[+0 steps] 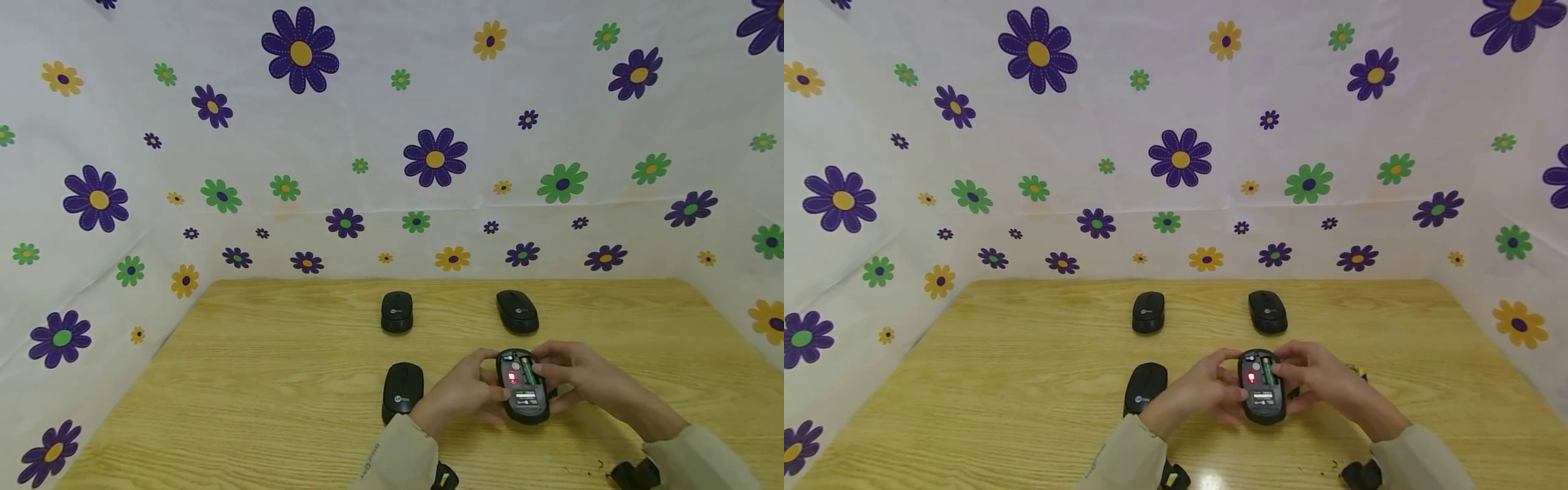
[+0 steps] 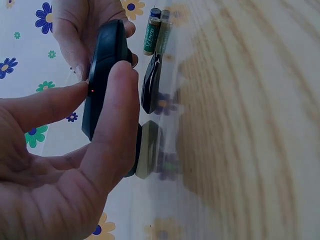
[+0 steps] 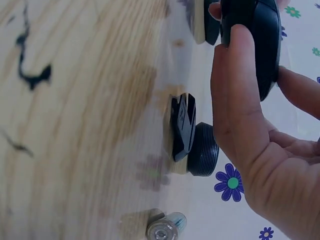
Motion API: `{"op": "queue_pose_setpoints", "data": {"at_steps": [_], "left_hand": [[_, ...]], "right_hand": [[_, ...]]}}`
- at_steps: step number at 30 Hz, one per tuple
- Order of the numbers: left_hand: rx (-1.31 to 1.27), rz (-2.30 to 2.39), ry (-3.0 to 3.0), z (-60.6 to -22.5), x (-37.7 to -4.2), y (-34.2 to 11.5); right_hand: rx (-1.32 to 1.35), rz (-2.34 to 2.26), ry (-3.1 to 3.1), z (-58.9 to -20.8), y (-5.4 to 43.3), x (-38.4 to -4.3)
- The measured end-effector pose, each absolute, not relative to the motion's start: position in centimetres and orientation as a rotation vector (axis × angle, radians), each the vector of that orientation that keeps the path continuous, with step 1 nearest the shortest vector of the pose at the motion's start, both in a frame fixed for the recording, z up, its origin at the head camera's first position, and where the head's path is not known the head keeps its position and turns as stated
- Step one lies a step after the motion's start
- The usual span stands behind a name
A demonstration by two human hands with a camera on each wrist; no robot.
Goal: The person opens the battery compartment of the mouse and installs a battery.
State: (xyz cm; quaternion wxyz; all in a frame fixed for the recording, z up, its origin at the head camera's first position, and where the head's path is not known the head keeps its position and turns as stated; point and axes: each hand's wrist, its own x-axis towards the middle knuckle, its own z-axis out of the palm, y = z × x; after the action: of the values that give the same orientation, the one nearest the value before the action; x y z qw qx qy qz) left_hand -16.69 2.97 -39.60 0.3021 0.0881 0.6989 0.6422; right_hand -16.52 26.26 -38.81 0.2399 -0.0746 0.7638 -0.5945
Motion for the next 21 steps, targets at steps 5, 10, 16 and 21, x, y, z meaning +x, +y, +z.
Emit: {"op": "queue_pose_setpoints", "data": {"at_steps": [5, 10, 16, 21], "left_hand": [[0.196, 1.690, 1.852, -39.66, -16.88, 2.79], [0.169, 1.670, 1.857, -39.78, -17.02, 2.83], [0.175, 1.646, 1.880, -39.76, -17.03, 2.71], [0.246, 1.581, 1.951, -39.49, -17.12, 2.48]], "right_hand": [[-0.214, -1.603, 2.095, -39.06, 26.16, -16.59], [-0.206, -1.564, 2.124, -39.27, 25.87, -16.68], [-0.175, -1.524, 2.169, -39.26, 25.70, -16.75], [-0.180, -1.506, 2.201, -39.03, 25.71, -16.75]]}}
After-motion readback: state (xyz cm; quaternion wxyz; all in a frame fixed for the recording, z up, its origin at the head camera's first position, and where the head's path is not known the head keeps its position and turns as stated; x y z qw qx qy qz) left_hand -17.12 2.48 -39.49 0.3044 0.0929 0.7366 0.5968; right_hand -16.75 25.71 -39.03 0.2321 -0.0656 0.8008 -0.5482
